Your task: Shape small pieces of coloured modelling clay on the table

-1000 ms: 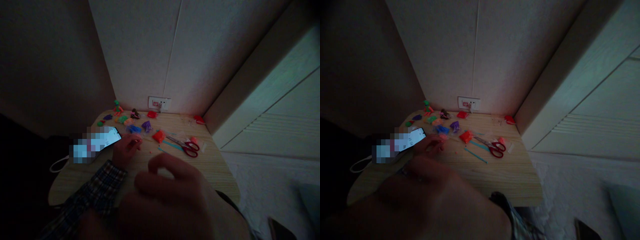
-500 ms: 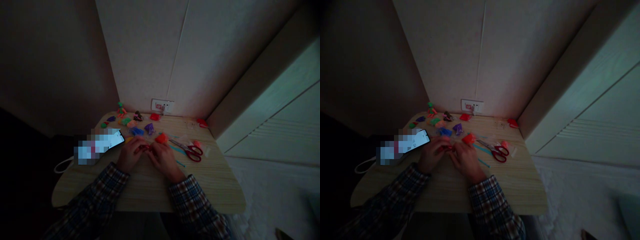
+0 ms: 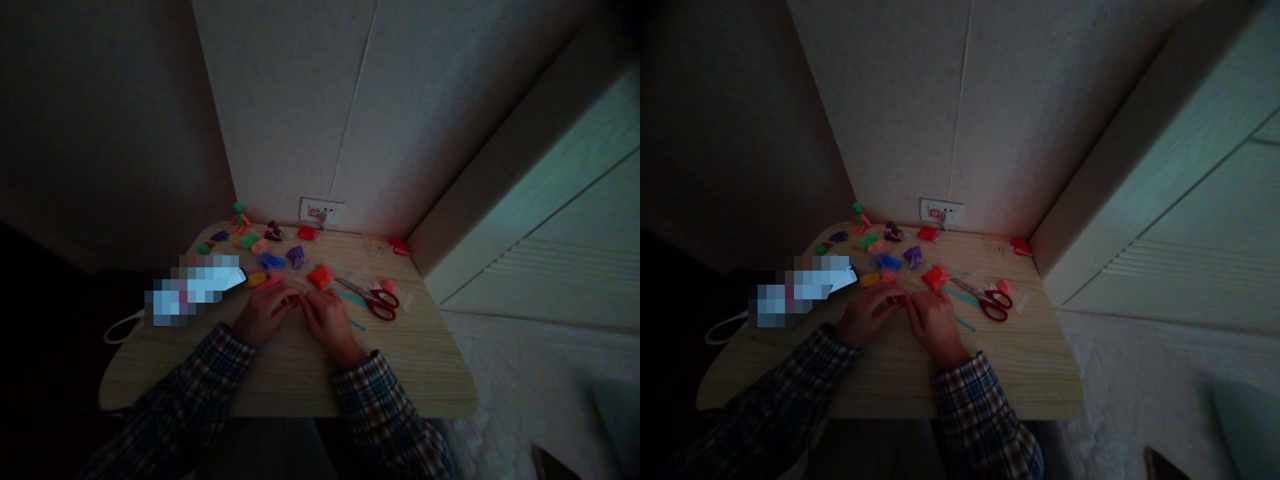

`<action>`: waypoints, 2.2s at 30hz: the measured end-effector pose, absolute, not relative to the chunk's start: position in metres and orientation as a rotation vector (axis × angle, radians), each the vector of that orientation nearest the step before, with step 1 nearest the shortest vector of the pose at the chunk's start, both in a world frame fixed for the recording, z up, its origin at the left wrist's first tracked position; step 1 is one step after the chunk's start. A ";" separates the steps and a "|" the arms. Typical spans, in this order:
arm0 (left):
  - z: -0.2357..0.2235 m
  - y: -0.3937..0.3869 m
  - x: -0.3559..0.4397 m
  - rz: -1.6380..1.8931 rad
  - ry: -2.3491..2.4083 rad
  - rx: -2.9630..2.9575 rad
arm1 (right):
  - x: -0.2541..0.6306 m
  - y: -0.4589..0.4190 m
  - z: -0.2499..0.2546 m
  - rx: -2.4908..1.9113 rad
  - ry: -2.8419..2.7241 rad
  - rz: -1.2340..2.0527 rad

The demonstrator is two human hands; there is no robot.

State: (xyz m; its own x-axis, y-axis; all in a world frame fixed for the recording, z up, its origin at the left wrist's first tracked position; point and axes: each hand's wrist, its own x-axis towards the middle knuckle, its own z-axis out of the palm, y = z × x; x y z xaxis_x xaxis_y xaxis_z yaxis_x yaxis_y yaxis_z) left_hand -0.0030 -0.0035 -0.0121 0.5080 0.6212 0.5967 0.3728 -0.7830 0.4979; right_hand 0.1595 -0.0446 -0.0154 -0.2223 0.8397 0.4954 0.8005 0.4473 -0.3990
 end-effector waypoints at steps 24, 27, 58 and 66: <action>-0.004 0.000 -0.006 1.185 0.721 2.350 | 0.159 -0.047 -0.016 -1.183 -2.111 0.094; -0.004 -0.001 -0.007 1.177 0.725 2.349 | 0.159 -0.046 -0.018 -1.148 -2.091 0.086; -0.008 0.002 -0.006 0.954 0.807 1.750 | 0.152 -0.043 -0.024 -1.195 -2.058 0.065; -0.008 0.001 -0.005 0.919 0.755 1.600 | 0.154 -0.042 -0.025 -1.275 -1.961 0.012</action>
State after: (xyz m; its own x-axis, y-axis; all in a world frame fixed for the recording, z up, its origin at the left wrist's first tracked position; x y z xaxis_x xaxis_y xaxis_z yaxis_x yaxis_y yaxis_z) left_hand -0.0049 0.0011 -0.0078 0.4981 0.8490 0.1762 0.0086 -0.2080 0.9781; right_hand 0.1541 -0.0423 -0.0248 -0.1912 0.7783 0.5980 0.7710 0.4961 -0.3992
